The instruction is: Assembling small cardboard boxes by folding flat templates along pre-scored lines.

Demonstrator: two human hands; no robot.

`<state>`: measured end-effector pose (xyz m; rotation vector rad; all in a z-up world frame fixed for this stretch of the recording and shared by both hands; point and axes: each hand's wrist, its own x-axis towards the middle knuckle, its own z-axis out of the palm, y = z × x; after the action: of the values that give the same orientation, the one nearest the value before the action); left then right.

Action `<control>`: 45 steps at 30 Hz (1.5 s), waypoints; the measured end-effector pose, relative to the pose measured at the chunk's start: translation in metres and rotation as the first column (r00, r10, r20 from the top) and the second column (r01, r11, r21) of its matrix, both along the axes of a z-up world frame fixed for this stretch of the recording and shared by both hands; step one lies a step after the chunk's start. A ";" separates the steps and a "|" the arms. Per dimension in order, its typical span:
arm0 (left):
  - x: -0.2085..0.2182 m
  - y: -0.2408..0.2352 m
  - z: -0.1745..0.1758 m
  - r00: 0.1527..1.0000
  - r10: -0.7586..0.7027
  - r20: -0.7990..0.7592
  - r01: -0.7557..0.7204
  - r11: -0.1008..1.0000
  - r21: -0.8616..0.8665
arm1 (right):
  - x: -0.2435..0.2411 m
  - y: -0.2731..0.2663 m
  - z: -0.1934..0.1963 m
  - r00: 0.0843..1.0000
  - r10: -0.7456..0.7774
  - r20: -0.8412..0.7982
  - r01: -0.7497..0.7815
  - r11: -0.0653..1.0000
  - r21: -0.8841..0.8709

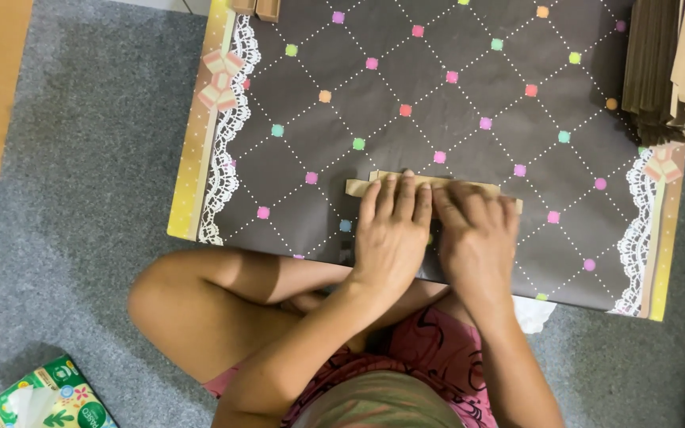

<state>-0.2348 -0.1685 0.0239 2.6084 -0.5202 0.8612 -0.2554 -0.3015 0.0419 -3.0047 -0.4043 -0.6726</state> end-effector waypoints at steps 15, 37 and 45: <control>-0.013 0.014 -0.025 0.975 -0.072 -0.209 0.081 0.996 0.035 | -0.018 -0.006 -0.014 0.962 -0.183 -0.204 0.196 0.980 0.046; -0.003 0.009 -0.022 0.967 -0.108 -0.229 0.126 0.990 0.064 | -0.007 0.014 -0.018 0.981 -0.152 -0.119 0.150 0.988 -0.022; 0.002 0.000 -0.026 0.965 -0.051 -0.256 0.085 0.989 0.123 | -0.009 0.013 -0.018 0.988 -0.133 -0.075 0.130 0.991 -0.046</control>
<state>-0.2327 -0.1684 -0.0020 2.7483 -0.6092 0.4769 -0.2644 -0.2887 0.0242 -3.1056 -0.2206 -0.5598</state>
